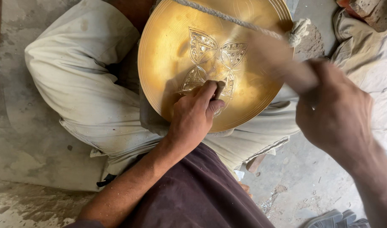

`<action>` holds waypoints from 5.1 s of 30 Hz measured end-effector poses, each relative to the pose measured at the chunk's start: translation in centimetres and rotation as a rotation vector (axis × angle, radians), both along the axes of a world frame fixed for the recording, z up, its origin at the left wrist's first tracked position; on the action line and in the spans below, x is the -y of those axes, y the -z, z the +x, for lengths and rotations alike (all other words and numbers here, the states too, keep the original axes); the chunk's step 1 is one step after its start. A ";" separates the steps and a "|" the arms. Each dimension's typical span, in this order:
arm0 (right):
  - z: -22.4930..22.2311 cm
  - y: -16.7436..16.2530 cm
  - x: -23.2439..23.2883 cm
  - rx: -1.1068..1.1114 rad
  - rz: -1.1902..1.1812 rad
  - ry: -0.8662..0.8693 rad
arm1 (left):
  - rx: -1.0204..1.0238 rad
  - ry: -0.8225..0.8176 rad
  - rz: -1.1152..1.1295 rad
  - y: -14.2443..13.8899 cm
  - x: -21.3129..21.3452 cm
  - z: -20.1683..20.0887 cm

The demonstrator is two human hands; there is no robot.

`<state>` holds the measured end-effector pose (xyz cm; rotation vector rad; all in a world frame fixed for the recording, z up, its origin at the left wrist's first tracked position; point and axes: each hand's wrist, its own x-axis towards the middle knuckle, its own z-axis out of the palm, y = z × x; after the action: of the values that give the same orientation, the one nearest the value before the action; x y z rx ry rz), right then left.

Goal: The person sits cross-legged on the floor with a brass plate resting on their lap and holds a small punch against an embossed floral pattern. They repeatedly strike the punch with a wooden mallet, repositioning the punch around the design to deepen the raised decoration.

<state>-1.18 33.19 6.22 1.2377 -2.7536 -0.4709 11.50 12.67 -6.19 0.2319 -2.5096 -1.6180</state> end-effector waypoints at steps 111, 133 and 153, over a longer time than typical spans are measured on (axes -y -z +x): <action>-0.8 -1.6 4.0 0.141 0.183 0.024 | 0.098 -0.030 0.011 0.8 -0.3 1.1; 1.2 1.4 -3.7 0.274 -0.269 0.302 | 0.070 0.138 0.059 1.2 1.7 -0.3; -0.2 0.3 2.4 0.044 -0.025 -0.019 | 0.062 0.130 0.023 1.0 1.7 0.4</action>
<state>-1.43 30.74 5.96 1.2821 -2.7721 -0.4120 11.87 10.95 -7.24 0.1254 -2.6036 -1.7132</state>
